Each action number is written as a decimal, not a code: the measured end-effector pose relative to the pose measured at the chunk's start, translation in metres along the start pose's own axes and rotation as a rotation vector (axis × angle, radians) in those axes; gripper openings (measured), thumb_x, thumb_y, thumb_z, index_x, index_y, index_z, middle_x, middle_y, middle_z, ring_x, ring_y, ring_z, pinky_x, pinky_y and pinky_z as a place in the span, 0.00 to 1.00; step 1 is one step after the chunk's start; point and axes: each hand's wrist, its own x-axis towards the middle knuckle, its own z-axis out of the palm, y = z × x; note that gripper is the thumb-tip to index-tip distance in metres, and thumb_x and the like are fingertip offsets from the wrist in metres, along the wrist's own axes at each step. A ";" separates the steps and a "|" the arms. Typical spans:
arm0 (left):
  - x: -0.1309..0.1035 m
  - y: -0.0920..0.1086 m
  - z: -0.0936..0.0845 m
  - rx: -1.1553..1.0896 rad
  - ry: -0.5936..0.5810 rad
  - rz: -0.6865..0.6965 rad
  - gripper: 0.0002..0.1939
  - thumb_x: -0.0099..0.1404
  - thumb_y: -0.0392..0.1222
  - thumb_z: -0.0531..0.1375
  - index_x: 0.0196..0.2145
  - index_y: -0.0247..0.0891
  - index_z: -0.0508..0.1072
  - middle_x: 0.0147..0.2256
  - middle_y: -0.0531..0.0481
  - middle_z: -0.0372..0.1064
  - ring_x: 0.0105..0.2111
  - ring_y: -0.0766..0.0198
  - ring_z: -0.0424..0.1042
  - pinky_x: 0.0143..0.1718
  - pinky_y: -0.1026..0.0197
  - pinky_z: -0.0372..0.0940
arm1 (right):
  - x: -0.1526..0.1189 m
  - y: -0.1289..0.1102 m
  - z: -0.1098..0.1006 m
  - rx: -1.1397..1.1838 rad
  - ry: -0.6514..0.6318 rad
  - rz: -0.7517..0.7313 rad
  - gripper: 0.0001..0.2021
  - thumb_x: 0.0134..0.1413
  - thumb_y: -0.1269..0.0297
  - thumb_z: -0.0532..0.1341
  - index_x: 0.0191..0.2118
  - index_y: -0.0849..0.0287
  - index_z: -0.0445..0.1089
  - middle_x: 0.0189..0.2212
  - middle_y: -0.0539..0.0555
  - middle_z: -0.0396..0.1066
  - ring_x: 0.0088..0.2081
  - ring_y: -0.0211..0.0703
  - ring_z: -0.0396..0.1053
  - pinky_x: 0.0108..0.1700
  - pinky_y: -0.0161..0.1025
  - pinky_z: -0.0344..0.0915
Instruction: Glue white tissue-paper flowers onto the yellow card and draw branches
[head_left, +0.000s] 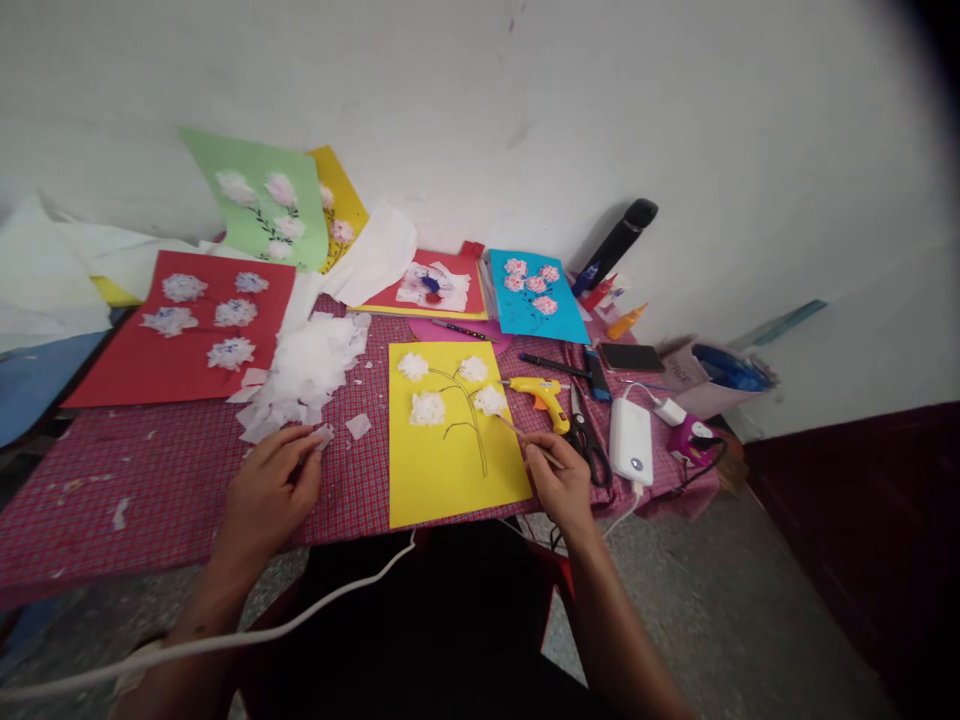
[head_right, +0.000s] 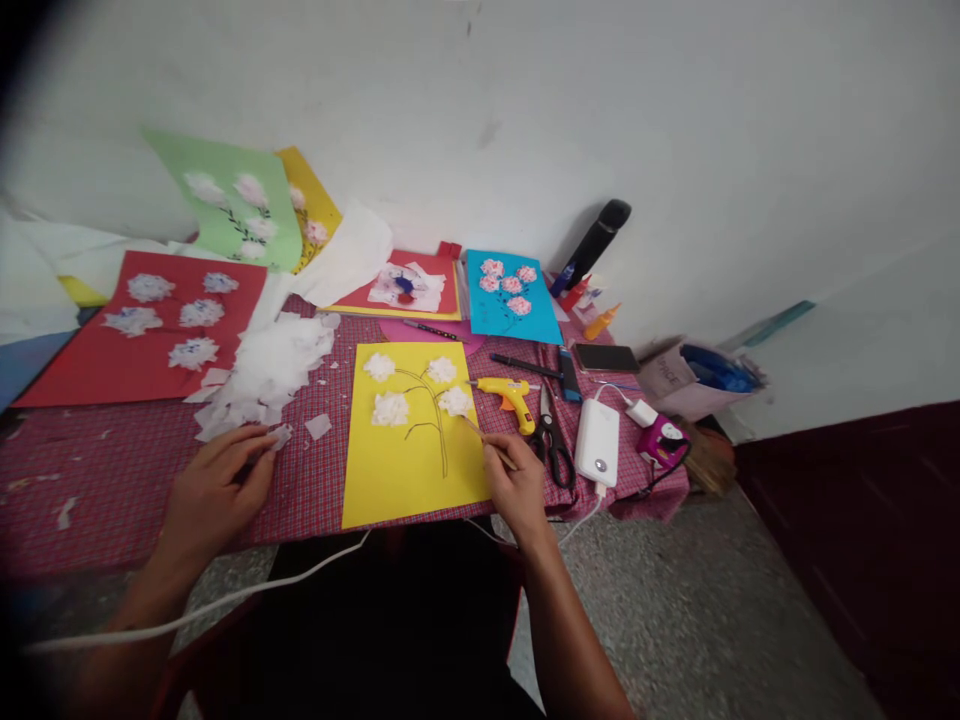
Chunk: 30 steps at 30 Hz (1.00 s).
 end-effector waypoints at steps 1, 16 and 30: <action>0.000 -0.001 0.000 0.003 -0.001 -0.001 0.10 0.73 0.41 0.59 0.49 0.42 0.76 0.50 0.43 0.76 0.52 0.52 0.76 0.59 0.46 0.70 | -0.001 0.000 -0.001 0.003 -0.005 0.009 0.09 0.61 0.60 0.62 0.41 0.55 0.79 0.29 0.53 0.77 0.31 0.46 0.74 0.31 0.40 0.71; -0.001 -0.002 0.001 -0.011 0.002 0.027 0.10 0.73 0.39 0.59 0.49 0.40 0.76 0.50 0.43 0.76 0.52 0.52 0.76 0.59 0.47 0.70 | 0.067 -0.030 -0.002 0.057 -0.005 0.082 0.09 0.56 0.58 0.67 0.37 0.58 0.79 0.32 0.54 0.78 0.31 0.43 0.73 0.33 0.38 0.69; -0.002 0.001 0.000 -0.061 -0.025 -0.031 0.11 0.72 0.39 0.58 0.50 0.41 0.77 0.51 0.44 0.75 0.53 0.52 0.75 0.60 0.46 0.69 | 0.056 -0.021 0.004 0.025 0.039 -0.044 0.10 0.64 0.59 0.63 0.45 0.57 0.78 0.35 0.54 0.79 0.31 0.42 0.74 0.33 0.38 0.71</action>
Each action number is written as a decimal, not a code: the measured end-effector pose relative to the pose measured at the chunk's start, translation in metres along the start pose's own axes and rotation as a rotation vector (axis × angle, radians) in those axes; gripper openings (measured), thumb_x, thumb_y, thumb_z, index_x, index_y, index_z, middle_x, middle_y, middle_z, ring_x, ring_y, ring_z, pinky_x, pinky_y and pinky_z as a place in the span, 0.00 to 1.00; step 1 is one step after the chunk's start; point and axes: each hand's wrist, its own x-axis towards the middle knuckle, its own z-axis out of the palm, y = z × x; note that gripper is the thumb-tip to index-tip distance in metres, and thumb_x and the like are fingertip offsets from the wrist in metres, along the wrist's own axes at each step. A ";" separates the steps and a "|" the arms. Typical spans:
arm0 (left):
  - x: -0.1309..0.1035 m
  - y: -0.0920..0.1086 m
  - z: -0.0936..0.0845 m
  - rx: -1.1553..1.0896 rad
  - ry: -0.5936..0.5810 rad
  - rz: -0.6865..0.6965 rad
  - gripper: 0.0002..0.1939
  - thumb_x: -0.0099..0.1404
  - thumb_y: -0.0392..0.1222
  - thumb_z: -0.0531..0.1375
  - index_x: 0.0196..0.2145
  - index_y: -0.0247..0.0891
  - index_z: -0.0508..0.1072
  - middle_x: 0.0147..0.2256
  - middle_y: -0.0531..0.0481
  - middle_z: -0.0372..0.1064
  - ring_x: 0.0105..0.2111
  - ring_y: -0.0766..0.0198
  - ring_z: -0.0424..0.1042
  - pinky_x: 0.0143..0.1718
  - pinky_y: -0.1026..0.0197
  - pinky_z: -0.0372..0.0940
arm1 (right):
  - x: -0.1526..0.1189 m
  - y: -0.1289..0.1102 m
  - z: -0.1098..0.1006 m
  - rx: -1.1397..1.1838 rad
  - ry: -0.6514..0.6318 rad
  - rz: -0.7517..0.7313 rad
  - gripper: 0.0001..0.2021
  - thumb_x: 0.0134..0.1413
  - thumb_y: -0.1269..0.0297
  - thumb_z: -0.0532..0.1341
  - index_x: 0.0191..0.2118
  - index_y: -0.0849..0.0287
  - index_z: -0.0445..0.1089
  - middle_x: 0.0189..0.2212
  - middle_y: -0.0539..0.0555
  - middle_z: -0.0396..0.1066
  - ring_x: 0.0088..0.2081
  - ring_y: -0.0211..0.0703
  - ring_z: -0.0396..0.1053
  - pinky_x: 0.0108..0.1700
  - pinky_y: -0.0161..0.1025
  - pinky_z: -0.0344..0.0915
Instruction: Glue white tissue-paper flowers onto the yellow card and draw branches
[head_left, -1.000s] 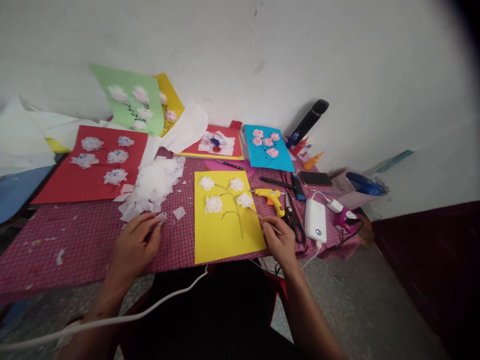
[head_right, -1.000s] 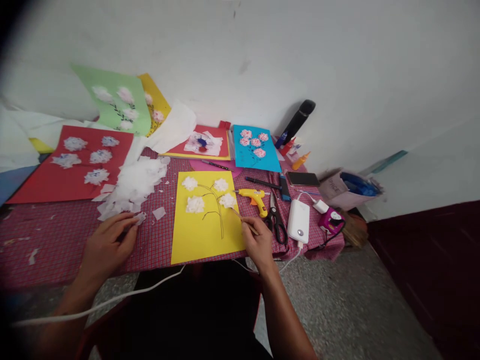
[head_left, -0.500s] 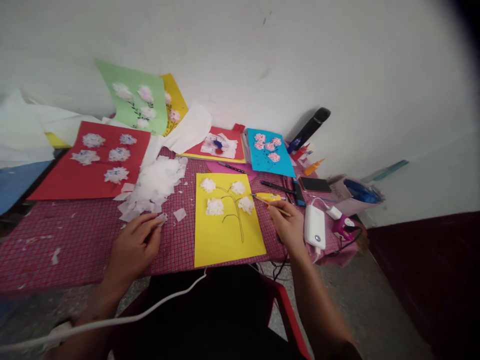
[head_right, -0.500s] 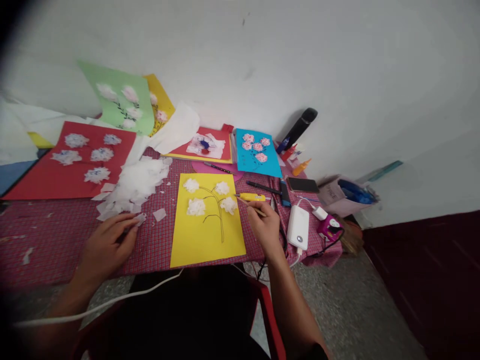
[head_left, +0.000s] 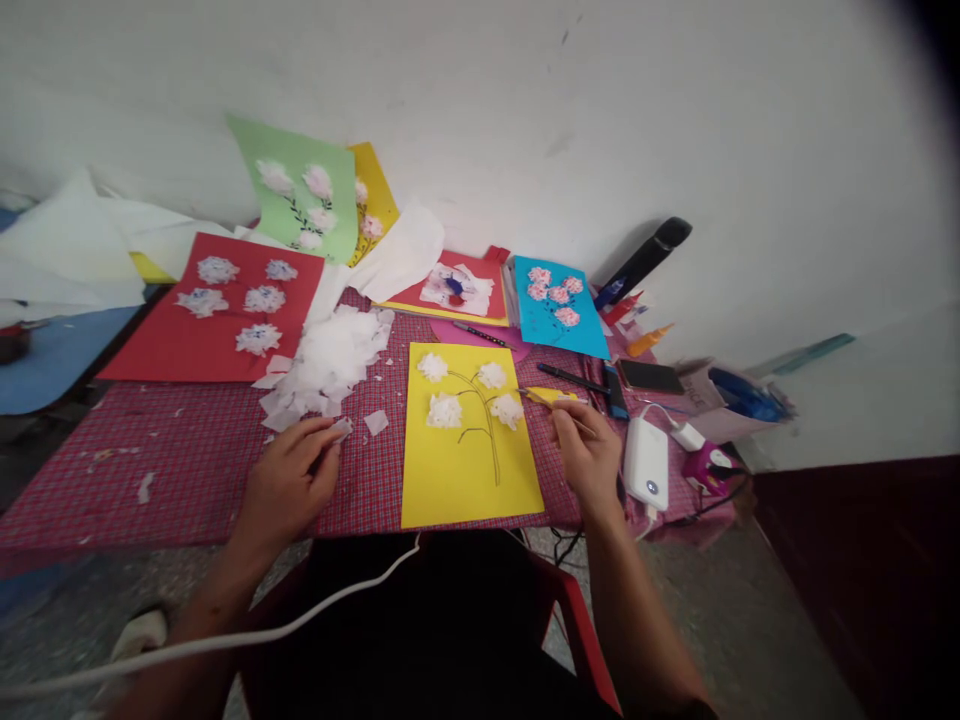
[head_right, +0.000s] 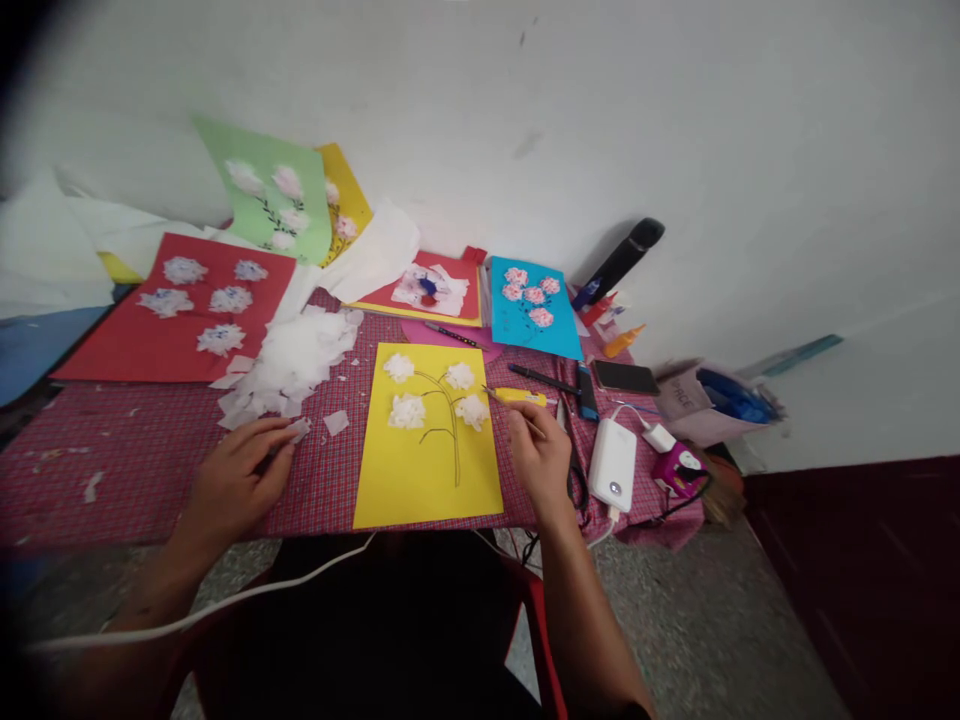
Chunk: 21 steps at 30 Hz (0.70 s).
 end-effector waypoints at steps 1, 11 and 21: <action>0.000 0.000 0.000 0.002 0.000 0.000 0.11 0.73 0.38 0.59 0.51 0.41 0.76 0.51 0.44 0.75 0.53 0.52 0.75 0.60 0.46 0.69 | -0.011 0.004 -0.001 0.015 0.020 -0.020 0.11 0.66 0.59 0.62 0.48 0.57 0.78 0.35 0.54 0.79 0.29 0.41 0.74 0.32 0.38 0.71; -0.002 0.023 -0.001 -0.024 -0.054 0.074 0.12 0.72 0.38 0.59 0.52 0.42 0.76 0.53 0.43 0.75 0.53 0.52 0.75 0.59 0.46 0.70 | -0.067 0.030 -0.001 -0.321 0.003 -0.360 0.11 0.68 0.69 0.60 0.52 0.55 0.76 0.40 0.55 0.83 0.39 0.46 0.82 0.43 0.41 0.79; -0.011 0.065 0.014 -0.028 -0.410 0.289 0.15 0.70 0.39 0.61 0.54 0.43 0.76 0.60 0.43 0.72 0.61 0.48 0.70 0.62 0.39 0.66 | -0.067 0.030 -0.003 -0.319 -0.041 -0.439 0.17 0.66 0.72 0.60 0.57 0.55 0.73 0.45 0.57 0.82 0.44 0.48 0.82 0.47 0.43 0.79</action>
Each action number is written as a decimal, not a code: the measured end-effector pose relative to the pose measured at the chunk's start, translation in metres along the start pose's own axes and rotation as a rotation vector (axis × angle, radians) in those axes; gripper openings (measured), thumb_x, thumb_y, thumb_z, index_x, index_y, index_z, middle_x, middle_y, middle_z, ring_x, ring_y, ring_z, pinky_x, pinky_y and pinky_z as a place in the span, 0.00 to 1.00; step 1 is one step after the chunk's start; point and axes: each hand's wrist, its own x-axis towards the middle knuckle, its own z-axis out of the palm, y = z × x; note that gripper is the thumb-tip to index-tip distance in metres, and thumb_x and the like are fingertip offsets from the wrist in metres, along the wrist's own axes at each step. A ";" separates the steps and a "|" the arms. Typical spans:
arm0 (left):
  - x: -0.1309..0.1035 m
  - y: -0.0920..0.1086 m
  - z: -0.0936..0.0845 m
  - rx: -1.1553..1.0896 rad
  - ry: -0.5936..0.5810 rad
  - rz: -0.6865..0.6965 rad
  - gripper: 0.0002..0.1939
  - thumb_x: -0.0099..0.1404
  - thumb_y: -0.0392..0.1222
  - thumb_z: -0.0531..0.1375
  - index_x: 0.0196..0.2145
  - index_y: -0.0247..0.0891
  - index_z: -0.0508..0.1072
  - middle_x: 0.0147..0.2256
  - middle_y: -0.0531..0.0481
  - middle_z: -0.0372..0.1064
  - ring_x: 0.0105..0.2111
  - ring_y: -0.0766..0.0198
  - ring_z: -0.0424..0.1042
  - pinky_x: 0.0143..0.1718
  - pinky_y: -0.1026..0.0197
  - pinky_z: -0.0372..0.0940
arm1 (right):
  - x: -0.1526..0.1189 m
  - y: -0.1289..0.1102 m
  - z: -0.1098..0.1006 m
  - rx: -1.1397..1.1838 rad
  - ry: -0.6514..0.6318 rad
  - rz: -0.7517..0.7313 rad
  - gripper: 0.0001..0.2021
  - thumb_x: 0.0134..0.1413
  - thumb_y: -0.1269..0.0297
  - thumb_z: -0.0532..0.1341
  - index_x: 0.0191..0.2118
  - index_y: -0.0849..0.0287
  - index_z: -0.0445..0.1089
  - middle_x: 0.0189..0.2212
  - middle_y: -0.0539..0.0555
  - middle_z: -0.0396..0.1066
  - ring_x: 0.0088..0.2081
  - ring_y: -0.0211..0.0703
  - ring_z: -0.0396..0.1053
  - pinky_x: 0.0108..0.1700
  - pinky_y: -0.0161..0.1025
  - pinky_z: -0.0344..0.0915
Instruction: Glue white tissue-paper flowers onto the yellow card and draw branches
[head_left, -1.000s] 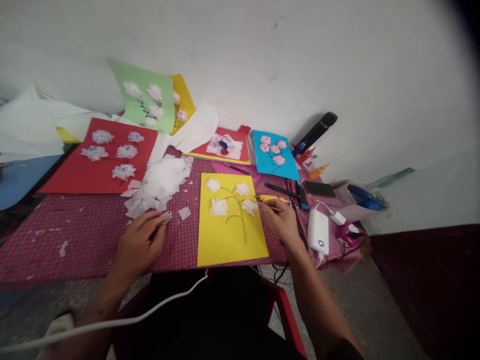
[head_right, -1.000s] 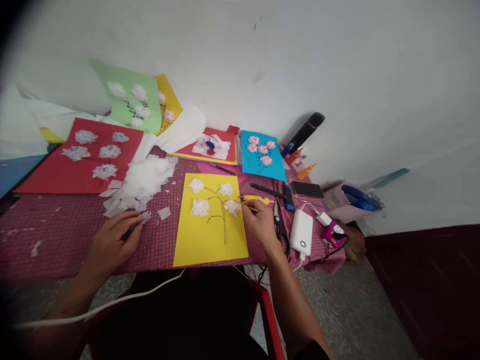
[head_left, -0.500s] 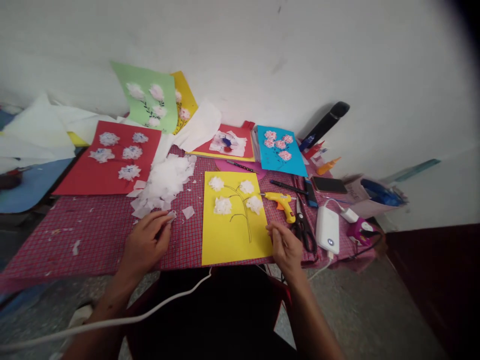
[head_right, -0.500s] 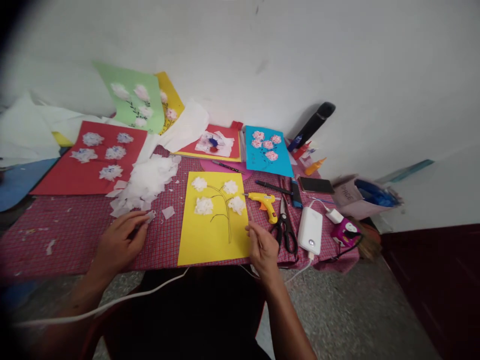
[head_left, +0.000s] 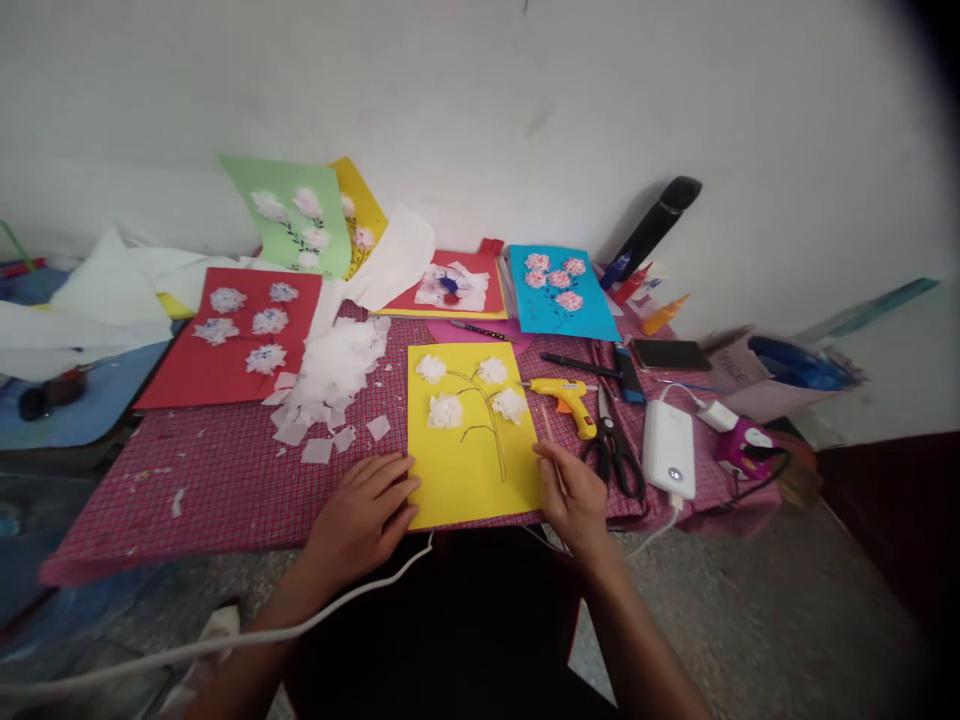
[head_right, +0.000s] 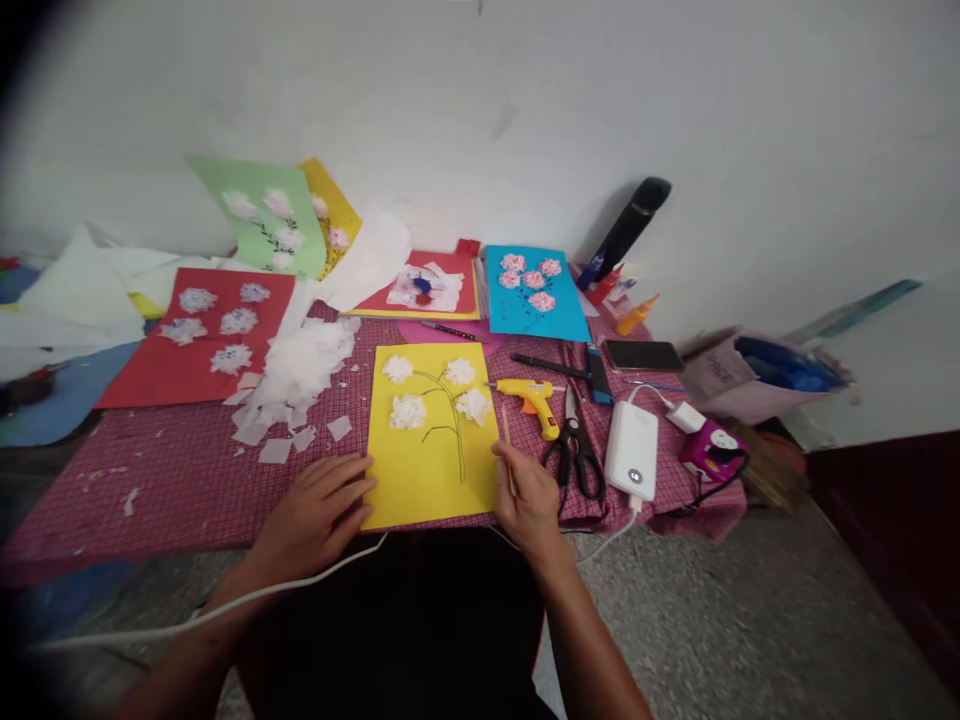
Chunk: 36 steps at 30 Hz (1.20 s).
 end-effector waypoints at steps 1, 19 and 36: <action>0.000 0.000 0.000 0.004 -0.003 -0.003 0.15 0.70 0.39 0.61 0.53 0.43 0.76 0.60 0.43 0.72 0.61 0.48 0.69 0.63 0.39 0.65 | 0.000 0.000 0.000 0.008 -0.006 -0.005 0.17 0.66 0.73 0.60 0.58 0.55 0.72 0.45 0.57 0.82 0.44 0.48 0.82 0.47 0.43 0.79; -0.008 -0.033 -0.022 0.043 0.099 0.013 0.11 0.71 0.40 0.61 0.49 0.45 0.79 0.56 0.44 0.76 0.57 0.51 0.74 0.61 0.42 0.68 | 0.002 -0.002 -0.006 0.059 -0.094 -0.028 0.18 0.63 0.69 0.61 0.57 0.55 0.73 0.47 0.60 0.81 0.46 0.52 0.79 0.49 0.51 0.76; -0.029 -0.080 -0.060 0.235 0.280 -0.416 0.11 0.73 0.42 0.56 0.43 0.39 0.79 0.40 0.43 0.77 0.44 0.52 0.75 0.48 0.50 0.70 | -0.012 0.016 0.004 0.082 0.023 0.082 0.14 0.65 0.65 0.63 0.55 0.52 0.77 0.46 0.56 0.82 0.43 0.53 0.82 0.48 0.49 0.78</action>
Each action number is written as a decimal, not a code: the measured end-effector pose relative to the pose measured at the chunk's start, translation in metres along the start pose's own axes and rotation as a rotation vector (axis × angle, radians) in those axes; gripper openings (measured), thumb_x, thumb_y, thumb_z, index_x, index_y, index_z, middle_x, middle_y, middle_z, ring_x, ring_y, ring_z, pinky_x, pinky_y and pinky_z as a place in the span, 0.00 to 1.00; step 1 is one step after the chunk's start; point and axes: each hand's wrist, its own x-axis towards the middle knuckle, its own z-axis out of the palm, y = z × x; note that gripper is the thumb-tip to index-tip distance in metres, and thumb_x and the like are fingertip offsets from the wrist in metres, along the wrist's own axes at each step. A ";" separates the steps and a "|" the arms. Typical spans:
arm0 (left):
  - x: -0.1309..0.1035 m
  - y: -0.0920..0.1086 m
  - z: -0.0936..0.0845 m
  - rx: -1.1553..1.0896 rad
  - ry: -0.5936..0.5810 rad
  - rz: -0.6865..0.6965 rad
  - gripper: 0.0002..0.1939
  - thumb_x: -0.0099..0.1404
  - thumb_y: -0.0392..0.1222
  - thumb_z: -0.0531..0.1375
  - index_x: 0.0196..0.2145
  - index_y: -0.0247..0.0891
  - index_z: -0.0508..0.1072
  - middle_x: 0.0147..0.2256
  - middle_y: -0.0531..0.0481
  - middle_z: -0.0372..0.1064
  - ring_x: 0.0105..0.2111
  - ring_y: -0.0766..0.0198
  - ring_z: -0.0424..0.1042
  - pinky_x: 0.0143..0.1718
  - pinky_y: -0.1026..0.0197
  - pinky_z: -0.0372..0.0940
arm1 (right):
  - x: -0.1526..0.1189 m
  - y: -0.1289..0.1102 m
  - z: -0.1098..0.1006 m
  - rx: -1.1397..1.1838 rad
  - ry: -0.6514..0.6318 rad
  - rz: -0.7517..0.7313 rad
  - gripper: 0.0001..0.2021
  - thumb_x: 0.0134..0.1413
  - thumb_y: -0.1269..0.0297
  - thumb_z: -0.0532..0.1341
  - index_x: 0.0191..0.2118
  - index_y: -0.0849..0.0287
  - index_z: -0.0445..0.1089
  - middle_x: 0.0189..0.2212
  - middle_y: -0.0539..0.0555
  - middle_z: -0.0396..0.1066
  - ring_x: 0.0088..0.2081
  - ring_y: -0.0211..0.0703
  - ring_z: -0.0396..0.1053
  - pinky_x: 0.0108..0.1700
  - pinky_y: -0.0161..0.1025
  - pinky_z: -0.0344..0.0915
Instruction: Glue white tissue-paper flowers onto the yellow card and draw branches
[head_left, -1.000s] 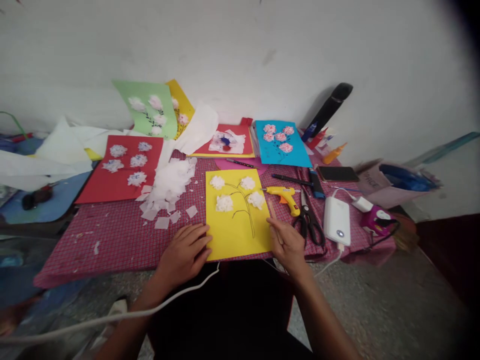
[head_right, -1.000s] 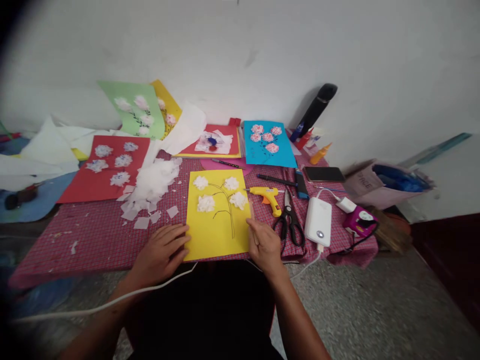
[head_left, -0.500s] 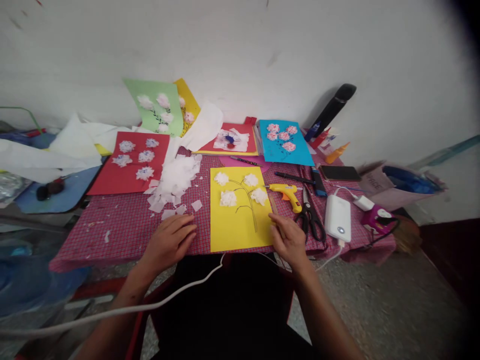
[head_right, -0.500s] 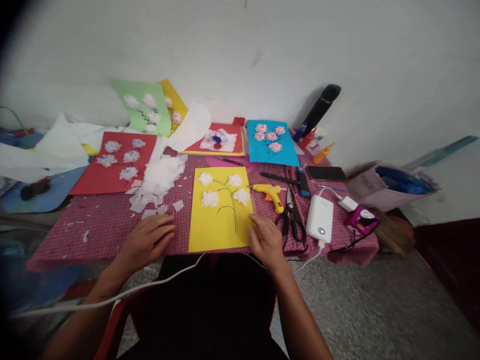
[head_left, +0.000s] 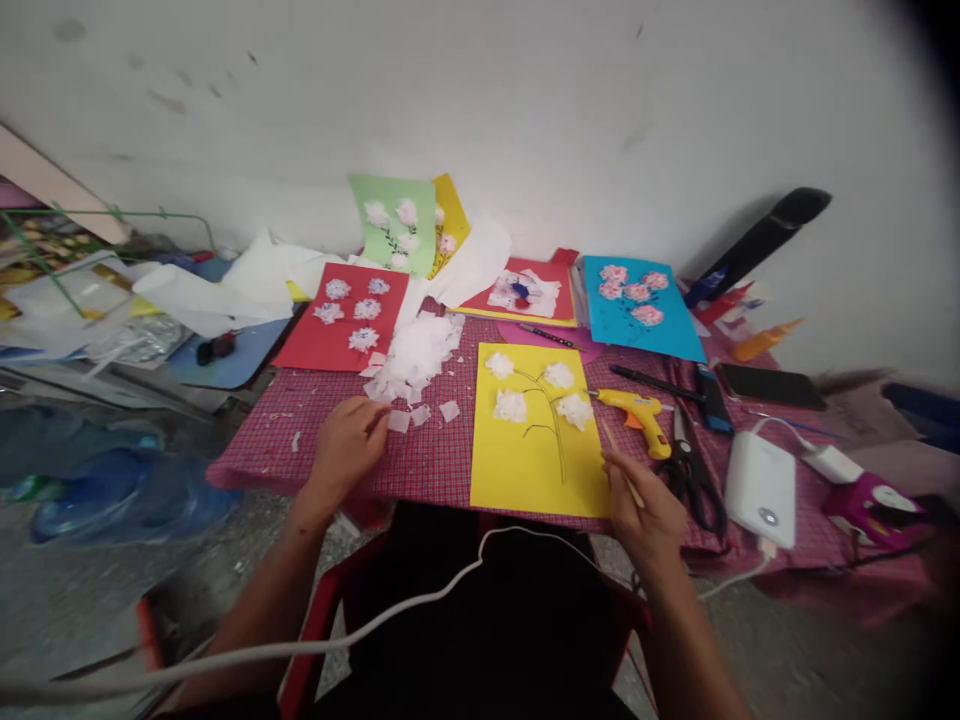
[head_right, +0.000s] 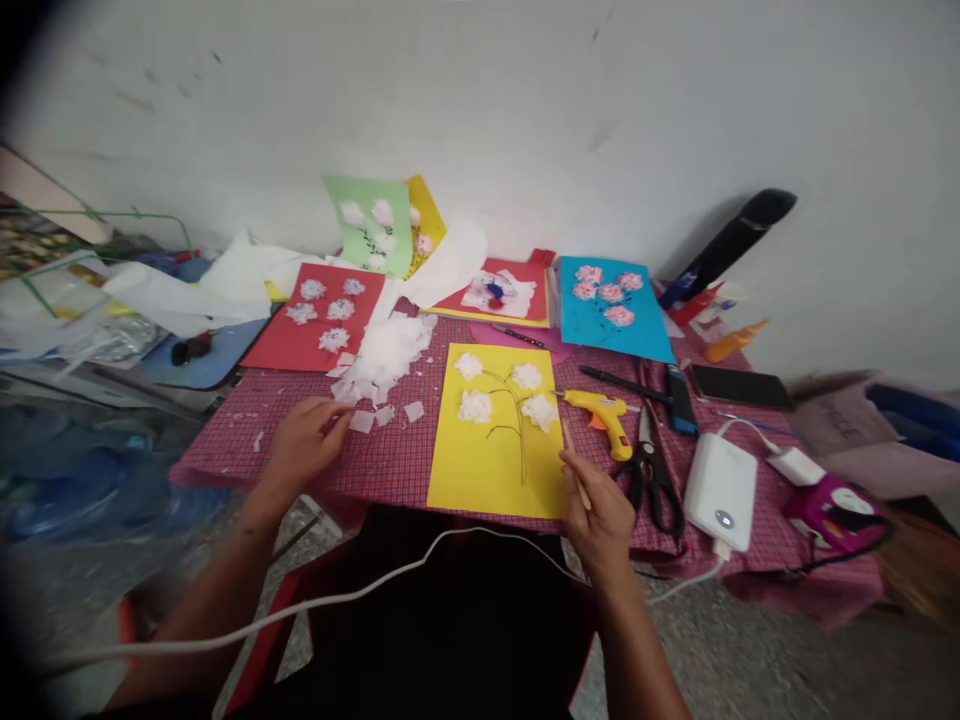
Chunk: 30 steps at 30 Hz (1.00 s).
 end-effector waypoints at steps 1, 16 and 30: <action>0.007 -0.001 0.000 0.002 -0.002 -0.006 0.11 0.73 0.42 0.56 0.44 0.39 0.78 0.40 0.43 0.77 0.44 0.52 0.75 0.48 0.50 0.69 | 0.001 -0.001 0.000 -0.001 0.010 -0.023 0.15 0.65 0.65 0.64 0.55 0.51 0.77 0.46 0.56 0.82 0.43 0.53 0.82 0.49 0.50 0.78; 0.093 0.043 0.034 -0.285 0.153 0.149 0.10 0.72 0.37 0.56 0.43 0.38 0.78 0.40 0.45 0.78 0.44 0.56 0.76 0.49 0.52 0.69 | 0.009 -0.014 0.000 -0.033 0.001 -0.061 0.13 0.64 0.68 0.62 0.52 0.54 0.78 0.45 0.58 0.82 0.44 0.52 0.81 0.49 0.50 0.78; 0.108 0.052 0.075 -0.346 0.153 0.351 0.15 0.71 0.35 0.52 0.46 0.39 0.79 0.39 0.44 0.75 0.43 0.55 0.75 0.48 0.52 0.70 | 0.027 -0.025 -0.019 -0.086 -0.067 0.007 0.16 0.65 0.64 0.60 0.56 0.54 0.74 0.50 0.59 0.79 0.51 0.53 0.77 0.54 0.51 0.74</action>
